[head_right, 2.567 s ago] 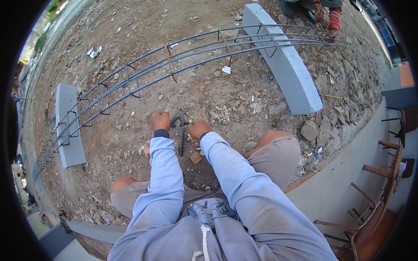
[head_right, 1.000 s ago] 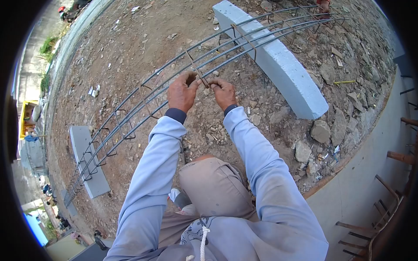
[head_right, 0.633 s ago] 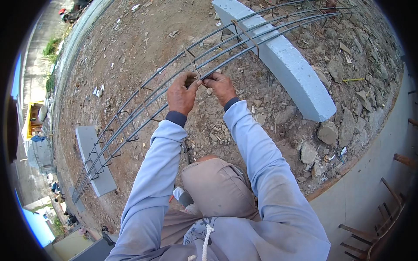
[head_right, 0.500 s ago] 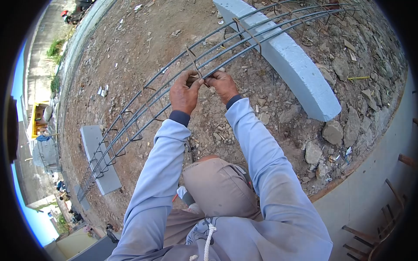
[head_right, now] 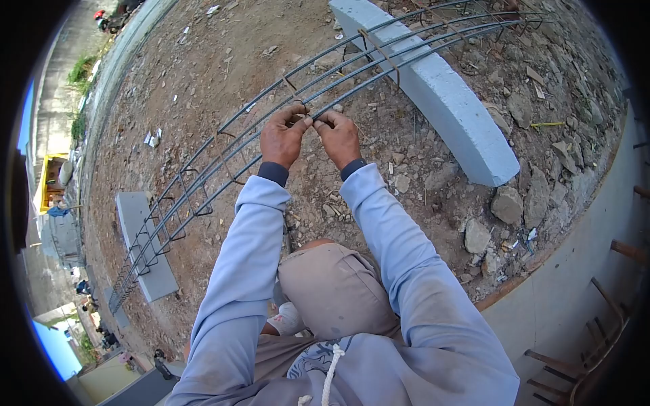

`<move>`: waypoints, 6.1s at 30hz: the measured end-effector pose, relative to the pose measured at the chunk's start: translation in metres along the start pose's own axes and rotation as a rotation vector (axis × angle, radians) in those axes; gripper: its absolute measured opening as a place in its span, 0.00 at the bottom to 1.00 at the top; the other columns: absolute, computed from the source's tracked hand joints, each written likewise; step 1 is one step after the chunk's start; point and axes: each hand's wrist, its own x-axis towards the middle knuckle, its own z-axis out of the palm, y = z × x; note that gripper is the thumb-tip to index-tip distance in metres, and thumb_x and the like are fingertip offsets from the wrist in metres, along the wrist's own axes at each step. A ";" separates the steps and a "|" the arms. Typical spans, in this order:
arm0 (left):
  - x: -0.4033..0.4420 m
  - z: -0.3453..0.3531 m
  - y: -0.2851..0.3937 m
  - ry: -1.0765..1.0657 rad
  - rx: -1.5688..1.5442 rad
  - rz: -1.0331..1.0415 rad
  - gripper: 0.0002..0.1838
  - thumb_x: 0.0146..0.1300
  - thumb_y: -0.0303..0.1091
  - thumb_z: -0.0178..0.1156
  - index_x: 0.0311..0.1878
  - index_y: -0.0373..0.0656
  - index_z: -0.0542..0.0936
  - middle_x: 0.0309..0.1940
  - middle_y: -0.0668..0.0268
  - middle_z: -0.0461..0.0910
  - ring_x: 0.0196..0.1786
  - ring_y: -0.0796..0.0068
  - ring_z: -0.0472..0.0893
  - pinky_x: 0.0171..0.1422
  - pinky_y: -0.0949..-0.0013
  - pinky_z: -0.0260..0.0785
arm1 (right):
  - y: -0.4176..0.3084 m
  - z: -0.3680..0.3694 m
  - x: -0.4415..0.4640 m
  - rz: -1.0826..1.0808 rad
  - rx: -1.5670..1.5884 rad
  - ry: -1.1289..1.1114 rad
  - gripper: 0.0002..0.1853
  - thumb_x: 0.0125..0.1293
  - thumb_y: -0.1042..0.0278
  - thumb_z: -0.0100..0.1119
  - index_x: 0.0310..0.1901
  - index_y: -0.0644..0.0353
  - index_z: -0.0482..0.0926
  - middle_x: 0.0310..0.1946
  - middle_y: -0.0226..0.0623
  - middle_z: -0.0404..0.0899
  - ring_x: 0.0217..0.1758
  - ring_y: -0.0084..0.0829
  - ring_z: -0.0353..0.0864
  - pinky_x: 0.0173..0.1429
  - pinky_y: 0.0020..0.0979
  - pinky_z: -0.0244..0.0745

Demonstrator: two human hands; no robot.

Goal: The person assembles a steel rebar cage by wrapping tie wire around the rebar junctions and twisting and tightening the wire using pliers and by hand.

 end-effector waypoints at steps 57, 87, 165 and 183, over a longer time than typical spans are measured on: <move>0.003 -0.011 -0.013 -0.130 0.338 0.272 0.17 0.50 0.37 0.69 0.41 0.45 0.75 0.29 0.55 0.82 0.34 0.53 0.82 0.37 0.58 0.73 | -0.081 0.003 0.025 0.123 -1.036 -0.276 0.18 0.55 0.59 0.61 0.38 0.68 0.82 0.43 0.59 0.79 0.49 0.51 0.79 0.54 0.41 0.74; 0.047 0.005 -0.042 -0.247 -0.209 -0.124 0.06 0.55 0.23 0.58 0.33 0.30 0.82 0.28 0.60 0.82 0.31 0.73 0.80 0.39 0.72 0.72 | -0.057 0.015 0.008 0.027 -0.927 -0.044 0.13 0.56 0.63 0.60 0.33 0.66 0.83 0.35 0.57 0.80 0.43 0.52 0.81 0.49 0.44 0.76; 0.001 -0.024 -0.008 -0.237 -0.241 0.003 0.11 0.59 0.35 0.62 0.43 0.40 0.82 0.33 0.61 0.83 0.36 0.74 0.81 0.45 0.70 0.72 | -0.032 -0.034 -0.034 0.233 -0.107 -0.253 0.10 0.67 0.70 0.49 0.40 0.67 0.78 0.23 0.31 0.76 0.22 0.21 0.74 0.27 0.25 0.70; 0.019 -0.009 -0.015 -0.460 -0.195 -0.109 0.15 0.63 0.41 0.62 0.30 0.36 0.79 0.24 0.65 0.80 0.25 0.79 0.77 0.32 0.73 0.70 | -0.052 -0.003 -0.053 -0.420 -1.071 -0.275 0.06 0.58 0.70 0.51 0.33 0.63 0.73 0.23 0.51 0.79 0.29 0.50 0.81 0.35 0.48 0.75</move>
